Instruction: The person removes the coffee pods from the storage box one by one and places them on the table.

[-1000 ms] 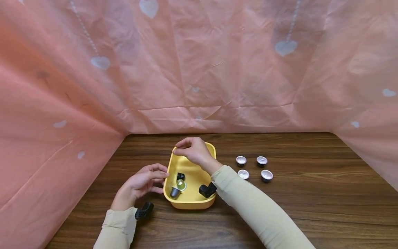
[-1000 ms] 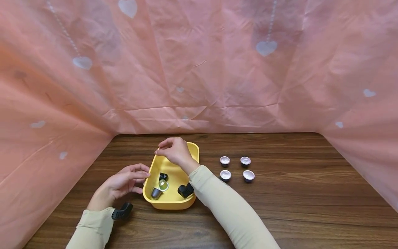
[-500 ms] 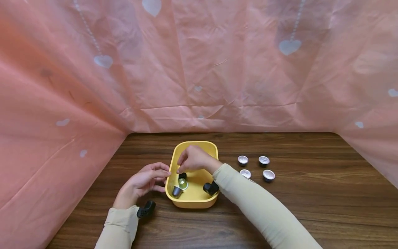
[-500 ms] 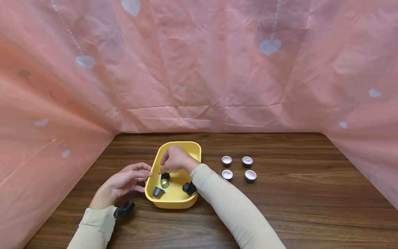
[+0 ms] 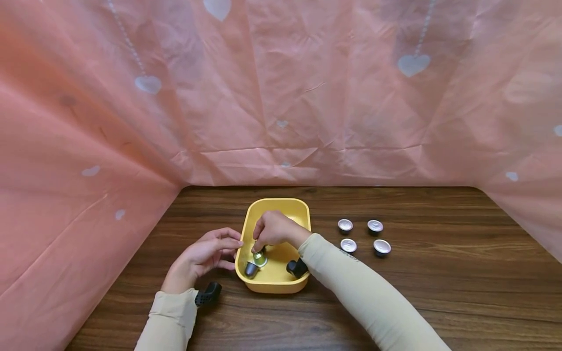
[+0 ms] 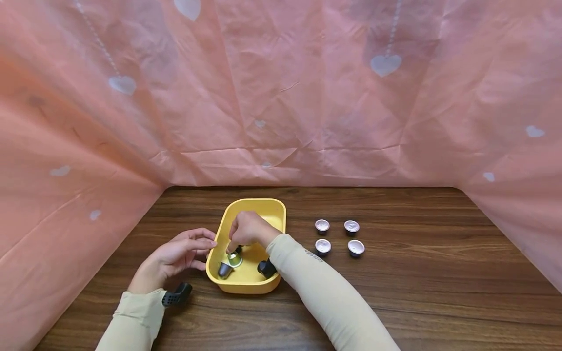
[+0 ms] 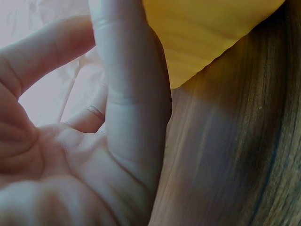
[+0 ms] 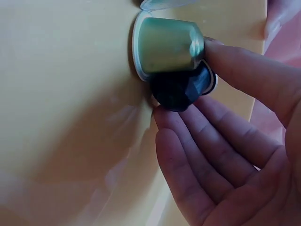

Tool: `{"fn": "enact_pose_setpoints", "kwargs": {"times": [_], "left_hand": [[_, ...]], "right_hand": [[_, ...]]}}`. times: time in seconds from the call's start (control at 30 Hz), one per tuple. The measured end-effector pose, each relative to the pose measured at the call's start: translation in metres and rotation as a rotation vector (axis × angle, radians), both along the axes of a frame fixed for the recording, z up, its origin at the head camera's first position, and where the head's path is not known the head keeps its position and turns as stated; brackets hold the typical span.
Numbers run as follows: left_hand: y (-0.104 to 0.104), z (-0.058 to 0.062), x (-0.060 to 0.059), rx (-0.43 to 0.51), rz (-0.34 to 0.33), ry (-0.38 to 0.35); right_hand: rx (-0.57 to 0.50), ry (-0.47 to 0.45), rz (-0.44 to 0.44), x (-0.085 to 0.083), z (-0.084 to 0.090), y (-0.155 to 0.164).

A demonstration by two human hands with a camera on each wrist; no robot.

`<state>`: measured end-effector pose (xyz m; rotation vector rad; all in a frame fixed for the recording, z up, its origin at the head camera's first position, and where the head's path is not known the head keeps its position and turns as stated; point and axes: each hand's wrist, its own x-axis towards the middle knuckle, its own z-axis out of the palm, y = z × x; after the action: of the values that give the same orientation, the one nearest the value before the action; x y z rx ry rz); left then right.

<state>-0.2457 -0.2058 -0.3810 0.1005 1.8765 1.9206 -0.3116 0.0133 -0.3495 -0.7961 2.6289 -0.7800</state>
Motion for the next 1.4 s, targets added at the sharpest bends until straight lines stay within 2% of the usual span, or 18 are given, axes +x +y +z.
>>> {"fn": "enact_pose_setpoints", "kwargs": {"times": [0.17, 0.37, 0.5, 1.03, 1.4], "left_hand": [[0.0001, 0.001, -0.0007, 0.001, -0.001, 0.008], [0.0013, 0.0012, 0.0, 0.001, -0.007, 0.011], [0.003, 0.0021, 0.0003, -0.004, -0.014, 0.016], [0.0027, 0.0027, -0.0002, -0.002, -0.009, 0.003], [0.0014, 0.0018, 0.0009, 0.007, -0.005, 0.005]], "right_hand": [[-0.018, -0.04, -0.046, -0.0002, -0.0018, -0.0006], [-0.102, -0.134, -0.093, -0.0019, -0.0063, 0.0], [-0.133, -0.163, -0.112, -0.0018, -0.0083, 0.0005], [-0.124, -0.173, -0.144, 0.0008, -0.0093, -0.0004], [-0.262, -0.184, -0.189, -0.0005, -0.0024, 0.0058]]}}
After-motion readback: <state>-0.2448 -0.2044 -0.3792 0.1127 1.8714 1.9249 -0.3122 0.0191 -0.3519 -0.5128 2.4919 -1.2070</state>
